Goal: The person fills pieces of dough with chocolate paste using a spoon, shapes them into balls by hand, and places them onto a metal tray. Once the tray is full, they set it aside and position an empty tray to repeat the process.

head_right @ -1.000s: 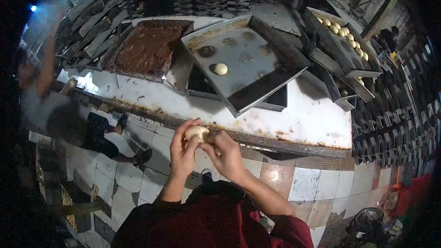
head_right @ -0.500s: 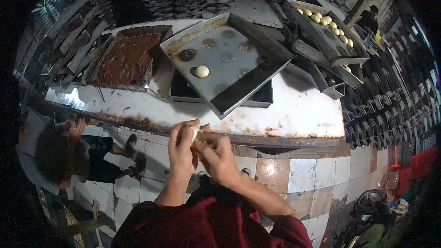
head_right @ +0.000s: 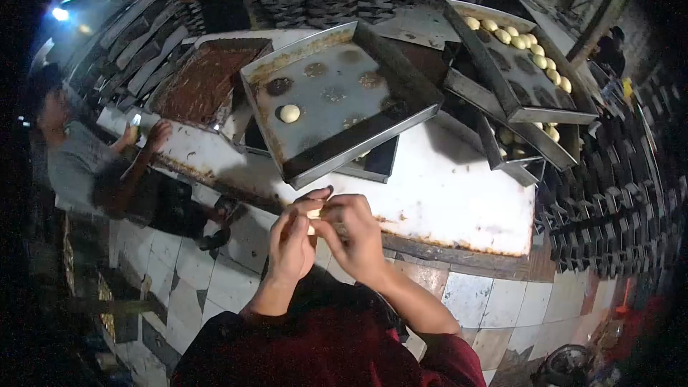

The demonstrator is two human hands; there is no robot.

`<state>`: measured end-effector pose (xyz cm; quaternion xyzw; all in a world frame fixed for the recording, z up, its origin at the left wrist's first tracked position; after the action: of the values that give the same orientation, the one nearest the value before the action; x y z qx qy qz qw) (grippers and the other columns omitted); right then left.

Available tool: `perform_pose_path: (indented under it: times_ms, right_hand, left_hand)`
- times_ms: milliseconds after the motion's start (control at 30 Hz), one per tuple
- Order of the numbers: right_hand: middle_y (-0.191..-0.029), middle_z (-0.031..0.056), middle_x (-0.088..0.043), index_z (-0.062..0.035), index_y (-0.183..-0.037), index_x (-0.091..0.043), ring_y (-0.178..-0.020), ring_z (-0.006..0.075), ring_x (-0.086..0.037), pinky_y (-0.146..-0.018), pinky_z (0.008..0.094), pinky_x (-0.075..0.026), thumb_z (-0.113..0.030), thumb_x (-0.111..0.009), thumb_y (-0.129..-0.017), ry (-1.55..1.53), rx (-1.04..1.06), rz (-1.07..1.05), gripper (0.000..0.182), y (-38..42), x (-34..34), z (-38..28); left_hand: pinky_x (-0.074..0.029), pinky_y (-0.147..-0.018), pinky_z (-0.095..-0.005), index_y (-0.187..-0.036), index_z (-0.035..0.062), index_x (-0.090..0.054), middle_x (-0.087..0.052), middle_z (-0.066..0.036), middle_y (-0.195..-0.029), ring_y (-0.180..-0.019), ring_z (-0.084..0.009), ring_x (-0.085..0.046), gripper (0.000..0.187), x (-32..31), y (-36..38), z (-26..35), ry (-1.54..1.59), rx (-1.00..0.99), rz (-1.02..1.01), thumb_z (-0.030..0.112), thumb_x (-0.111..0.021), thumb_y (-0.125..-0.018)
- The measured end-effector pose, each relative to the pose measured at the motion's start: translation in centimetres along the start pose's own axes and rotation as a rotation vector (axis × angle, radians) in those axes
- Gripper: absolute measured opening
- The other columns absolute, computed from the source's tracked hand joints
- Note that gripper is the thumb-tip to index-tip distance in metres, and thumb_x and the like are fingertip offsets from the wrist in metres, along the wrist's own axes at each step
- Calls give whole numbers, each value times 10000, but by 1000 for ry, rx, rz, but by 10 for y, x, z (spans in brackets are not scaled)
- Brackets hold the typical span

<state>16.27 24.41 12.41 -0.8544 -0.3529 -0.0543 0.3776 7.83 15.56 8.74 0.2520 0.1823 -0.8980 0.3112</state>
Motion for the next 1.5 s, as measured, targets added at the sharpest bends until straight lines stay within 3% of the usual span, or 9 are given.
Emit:
perform_pose_path:
  times_ms: [167, 267, 400, 533, 733, 767, 967, 1200, 1500]
  right_hand:
    - [-943, 148, -622, -5, -939, -588, -810, 285, -592, -710, 318, -472, 39, -676, -733, -199, -62, 87, 228, 10, -14, 13]
    - [-1167, 204, -566, -5, -1124, -560, -1119, 364, -479, -939, 436, -367, -14, -651, -737, 21, 153, -60, 397, 10, -38, 10]
    - [-1361, 254, -357, -13, -1312, -349, -1220, 417, -388, -1017, 500, -284, -74, -651, -750, -24, 106, -135, 640, -29, -53, 34]
    - [-1142, 210, -491, 2, -1124, -429, -1037, 348, -527, -865, 412, -436, -22, -709, -722, -95, 32, -29, 491, -93, -61, 53]
    - [-1069, 208, -548, 13, -1033, -529, -976, 348, -576, -808, 396, -496, -242, -687, -767, 593, -150, -527, 401, -130, -120, 126]
    - [-1138, 217, -536, 8, -1108, -530, -1035, 370, -548, -926, 407, -434, -308, -655, -801, 639, 215, -782, 459, -101, -131, 165]
    - [-873, 221, -622, 51, -1004, -569, -812, 340, -641, -681, 357, -497, -176, -594, -871, 201, -398, -205, 264, -192, -95, 110]
    - [-827, 222, -614, 5, -945, -599, -797, 376, -618, -711, 425, -495, -368, -537, -876, 494, -341, -921, 385, -127, -139, 154]
    - [-747, 234, -626, 32, -867, -606, -678, 288, -632, -620, 383, -492, -247, -619, -844, 727, -211, 204, 281, -239, 192, 136]
  left_hand:
    - [-445, -884, -305, -1051, -8, -550, -559, -126, -1100, -1039, -201, -539, 165, -1, -2, 6, -463, -300, 2, 60, -501, -909]
    - [-500, -747, -302, -955, 26, -497, -576, -103, -978, -830, -187, -604, 129, 1, -26, 12, 171, 84, 500, 146, -529, -921]
    - [-450, -850, -308, -1242, 68, -465, -569, -32, -1127, -1018, -136, -544, 571, 19, -42, -3, 343, 417, 168, 512, -246, -958]
    - [-102, -1117, -432, -1420, -1, 18, -138, -206, -1470, -1357, -312, -193, 967, 45, -38, -14, 244, 503, -292, 731, -191, -825]
    - [-170, -1110, -416, -1434, 31, -45, -195, -211, -1460, -1359, -298, -202, 741, 79, -52, 7, -88, 566, -814, 495, -334, -934]
    - [-170, -1110, -413, -1434, 29, -60, -194, -204, -1462, -1361, -299, -197, 744, 87, -54, 9, -153, 548, -878, 496, -349, -932]
    - [-169, -1106, -408, -1412, 64, -246, -198, -143, -1479, -1366, -275, -193, 673, 117, -74, 20, -65, 441, -941, 479, -432, -915]
    - [-185, -1098, -395, -1367, 73, -352, -372, -128, -1399, -1335, -254, -276, 546, 86, -92, 44, -48, 554, -1015, 341, -498, -915]
    - [-183, -1081, -490, -1386, 15, -273, -382, -234, -1357, -1290, -353, -338, 592, 54, -51, -12, 255, 537, -750, 310, -478, -916]
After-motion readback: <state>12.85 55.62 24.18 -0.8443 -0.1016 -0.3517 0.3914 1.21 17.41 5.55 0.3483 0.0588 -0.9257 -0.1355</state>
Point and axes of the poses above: each hand's wrist, its own y-axis away from the middle knuckle, its own x-axis out of the back of the hand, z = x × y, the point moved 3 cm from there along -y, towards the middle knuckle
